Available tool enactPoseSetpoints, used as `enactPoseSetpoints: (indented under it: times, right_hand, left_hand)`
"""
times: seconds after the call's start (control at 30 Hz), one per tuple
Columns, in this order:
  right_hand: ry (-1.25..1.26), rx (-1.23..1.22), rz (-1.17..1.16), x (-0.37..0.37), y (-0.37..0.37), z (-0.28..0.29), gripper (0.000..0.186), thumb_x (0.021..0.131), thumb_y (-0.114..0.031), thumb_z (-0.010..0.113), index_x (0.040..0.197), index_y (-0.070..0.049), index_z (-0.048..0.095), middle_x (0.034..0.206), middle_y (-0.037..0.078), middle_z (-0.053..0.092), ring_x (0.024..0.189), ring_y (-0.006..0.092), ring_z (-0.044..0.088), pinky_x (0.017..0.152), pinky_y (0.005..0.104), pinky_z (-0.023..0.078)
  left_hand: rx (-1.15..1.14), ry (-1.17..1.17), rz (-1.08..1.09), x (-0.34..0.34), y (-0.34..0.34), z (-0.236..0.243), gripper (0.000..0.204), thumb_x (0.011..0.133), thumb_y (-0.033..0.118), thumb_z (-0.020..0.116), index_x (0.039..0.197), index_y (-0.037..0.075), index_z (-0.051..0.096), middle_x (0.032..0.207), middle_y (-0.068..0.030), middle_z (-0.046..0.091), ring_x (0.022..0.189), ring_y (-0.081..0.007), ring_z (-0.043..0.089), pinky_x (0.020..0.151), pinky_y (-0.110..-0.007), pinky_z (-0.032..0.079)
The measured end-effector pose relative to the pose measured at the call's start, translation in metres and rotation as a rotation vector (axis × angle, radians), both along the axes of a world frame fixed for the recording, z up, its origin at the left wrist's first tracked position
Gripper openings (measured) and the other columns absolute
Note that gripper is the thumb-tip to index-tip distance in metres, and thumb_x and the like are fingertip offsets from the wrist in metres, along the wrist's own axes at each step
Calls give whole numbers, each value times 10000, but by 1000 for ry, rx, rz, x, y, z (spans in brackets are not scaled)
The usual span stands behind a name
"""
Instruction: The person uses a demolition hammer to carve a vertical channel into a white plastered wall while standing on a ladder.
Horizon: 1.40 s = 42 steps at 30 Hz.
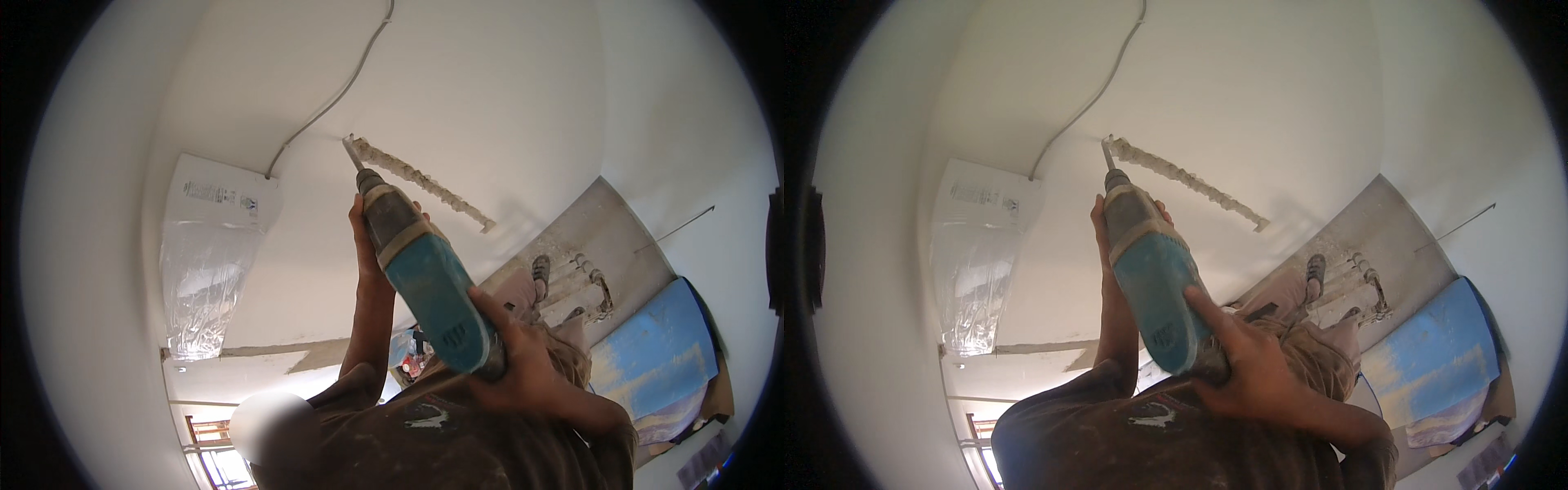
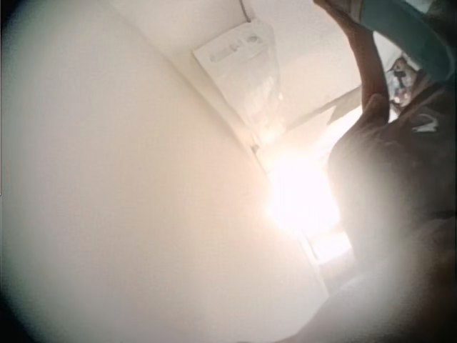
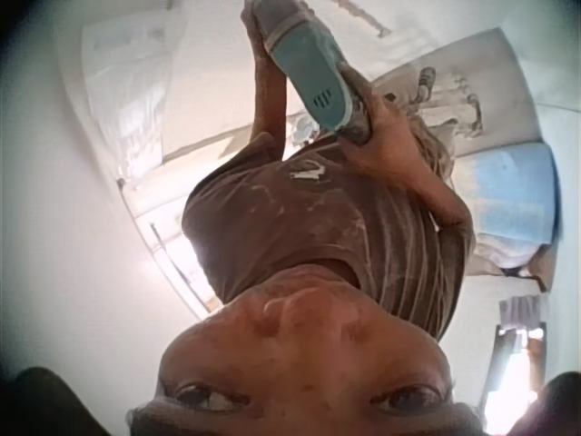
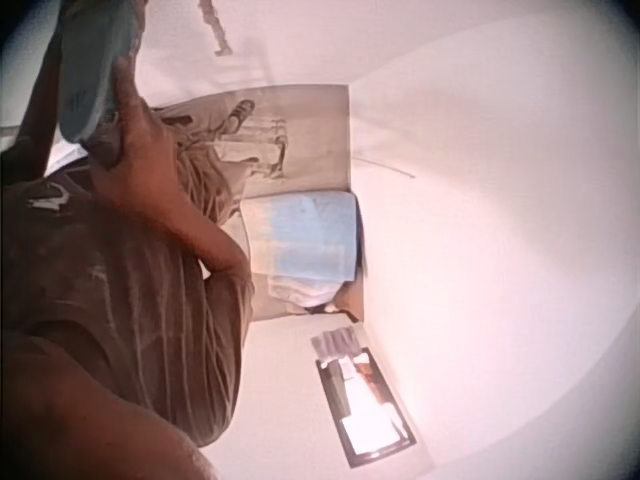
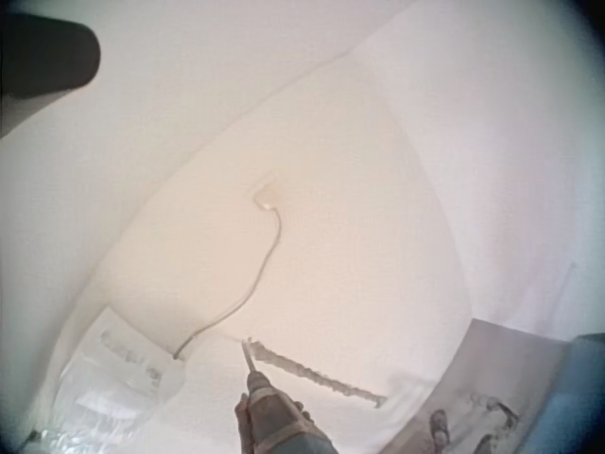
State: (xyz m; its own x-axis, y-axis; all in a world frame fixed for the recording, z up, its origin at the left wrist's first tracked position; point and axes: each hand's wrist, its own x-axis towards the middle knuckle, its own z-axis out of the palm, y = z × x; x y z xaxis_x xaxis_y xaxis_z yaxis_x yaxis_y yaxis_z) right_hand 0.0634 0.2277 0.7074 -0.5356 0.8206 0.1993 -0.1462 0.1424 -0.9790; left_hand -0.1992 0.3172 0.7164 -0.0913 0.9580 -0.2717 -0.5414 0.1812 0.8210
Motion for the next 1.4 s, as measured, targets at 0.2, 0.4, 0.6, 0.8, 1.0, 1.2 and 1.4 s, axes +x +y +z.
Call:
enactPoseSetpoints:
  times: [0.2, 0.4, 0.6, 0.8, 1.0, 1.2, 1.4]
  right_hand:
    - [-121, 85, 102, -8, 0, 11, 1075, 663, -233, 818, 1545, -140, 211, 1082, 215, 625, 962, 366, 657, 819, 444, 535]
    - [-121, 89, 62, -29, 18, 8, 1067, 663, -231, 819, 1541, -132, 220, 1055, 219, 627, 920, 361, 663, 760, 444, 546]
    - [-22, 75, -53, -32, 28, -1, 1008, 660, -181, 813, 1514, -108, 283, 1128, 250, 623, 991, 396, 652, 817, 452, 540]
    - [-144, 100, 14, 1, 6, -10, 999, 627, -156, 813, 1486, -65, 312, 1099, 243, 647, 1003, 394, 663, 851, 422, 543]
    - [-123, 215, -180, 27, -15, -23, 909, 643, -121, 815, 1420, 1, 360, 1120, 221, 641, 954, 332, 676, 822, 401, 529]
    - [-27, 155, -126, 14, -7, -36, 930, 656, -89, 819, 1434, 13, 319, 1086, 194, 661, 920, 288, 695, 806, 392, 543]
    - [-25, 98, -76, 9, -5, -38, 928, 669, -99, 820, 1435, 24, 311, 1153, 223, 623, 1002, 306, 674, 853, 394, 532]
  left_hand:
    - [4, -121, -13, -5, 3, 6, 693, 872, 702, 451, 1104, 61, 573, 987, -167, 616, 866, -307, 635, 746, -442, 562]
    - [13, -123, -38, -25, 27, 4, 685, 870, 699, 463, 1090, 60, 575, 973, -165, 615, 869, -302, 628, 753, -439, 559]
    - [-16, -78, -6, -31, 33, -10, 677, 878, 694, 458, 1097, 67, 587, 960, -152, 624, 875, -309, 638, 759, -445, 560]
    - [-81, -50, 63, -3, 0, -15, 712, 883, 717, 442, 1108, 58, 590, 973, -143, 648, 892, -310, 666, 803, -464, 573]
    - [-134, -13, 38, 32, -11, -23, 688, 889, 708, 432, 1132, 79, 573, 1008, -142, 633, 901, -316, 670, 797, -472, 569]
    - [-116, -7, 56, 23, 3, -21, 671, 894, 699, 431, 1095, 78, 588, 978, -130, 637, 878, -315, 673, 761, -478, 582]
    - [-126, -40, 33, 15, 8, -21, 683, 892, 707, 421, 1097, 77, 588, 969, -129, 636, 875, -311, 670, 761, -479, 582]
